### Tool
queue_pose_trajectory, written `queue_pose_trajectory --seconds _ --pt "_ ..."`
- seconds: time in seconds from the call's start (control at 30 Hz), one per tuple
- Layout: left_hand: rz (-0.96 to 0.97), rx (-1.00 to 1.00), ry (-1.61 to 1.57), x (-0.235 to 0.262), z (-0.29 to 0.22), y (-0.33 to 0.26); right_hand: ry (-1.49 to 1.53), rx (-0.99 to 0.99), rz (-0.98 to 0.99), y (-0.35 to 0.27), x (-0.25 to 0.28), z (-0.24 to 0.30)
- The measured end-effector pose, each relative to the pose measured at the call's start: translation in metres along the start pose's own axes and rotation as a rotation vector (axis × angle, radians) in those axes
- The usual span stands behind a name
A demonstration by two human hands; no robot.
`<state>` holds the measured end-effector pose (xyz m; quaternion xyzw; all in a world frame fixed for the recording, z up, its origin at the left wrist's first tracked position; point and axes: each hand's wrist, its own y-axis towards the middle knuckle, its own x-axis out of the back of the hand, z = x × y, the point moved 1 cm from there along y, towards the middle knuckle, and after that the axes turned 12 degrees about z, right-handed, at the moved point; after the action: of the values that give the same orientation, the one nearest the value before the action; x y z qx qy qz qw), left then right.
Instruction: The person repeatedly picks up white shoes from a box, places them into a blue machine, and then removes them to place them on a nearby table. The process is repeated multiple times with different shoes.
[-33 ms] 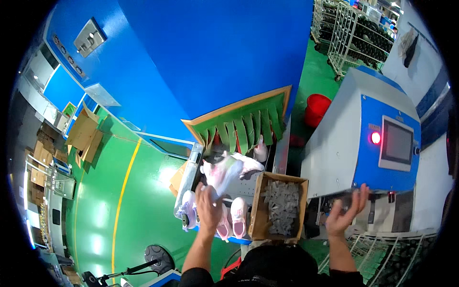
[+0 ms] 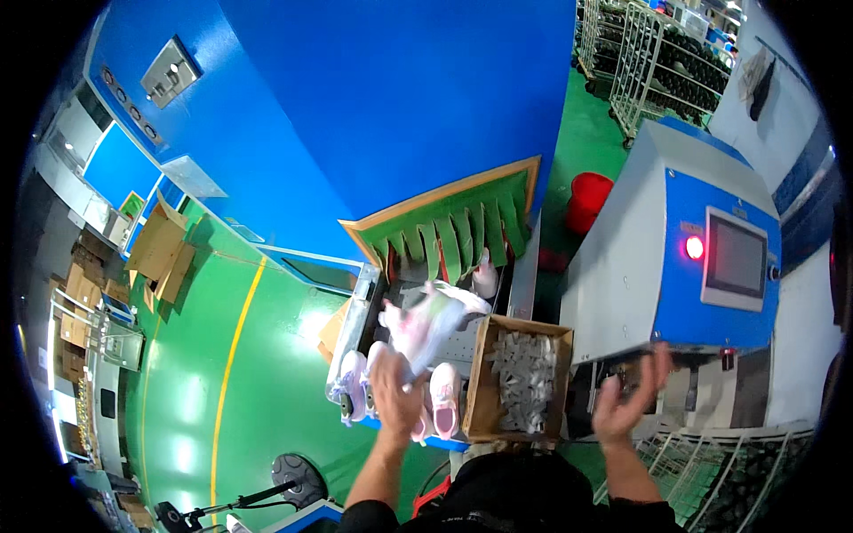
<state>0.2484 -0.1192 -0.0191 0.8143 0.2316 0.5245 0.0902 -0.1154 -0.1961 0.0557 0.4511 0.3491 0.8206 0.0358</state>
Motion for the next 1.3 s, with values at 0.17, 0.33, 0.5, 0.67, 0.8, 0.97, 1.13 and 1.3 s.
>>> queue_pose_trajectory --seconds 0.17,0.33,0.5,0.67,0.8,0.97,1.13,1.3 --pt "-0.064 -0.181 -0.434 -0.011 -0.14 -0.114 1.636 -0.7 0.312 -0.063 -0.029 0.056" --pt "0.712 0.317 -1.87 -0.019 -0.195 -0.158 1.703 -0.808 0.448 -0.097 0.012 -0.033" --pt "1.026 0.456 -1.361 -0.043 -0.245 -0.156 1.763 -0.825 0.5 -0.164 0.057 -0.076" --pt "0.97 -0.094 -0.995 -0.034 -0.317 -0.178 2.136 -1.1 0.029 -0.216 0.097 -0.087" --pt "1.027 -0.339 -0.954 -0.04 -0.335 -0.191 2.178 -1.052 0.05 -0.238 0.116 -0.117" --pt "1.18 0.58 -1.332 -0.083 -0.33 -0.172 1.779 -0.976 0.395 -0.231 0.141 -0.144" --pt "1.215 0.735 -1.512 -0.132 -0.314 -0.193 1.441 -0.727 0.75 -0.249 0.142 -0.145" --pt "1.147 0.528 -1.068 -0.138 -0.315 -0.186 1.457 -0.913 0.588 -0.239 0.143 -0.136"
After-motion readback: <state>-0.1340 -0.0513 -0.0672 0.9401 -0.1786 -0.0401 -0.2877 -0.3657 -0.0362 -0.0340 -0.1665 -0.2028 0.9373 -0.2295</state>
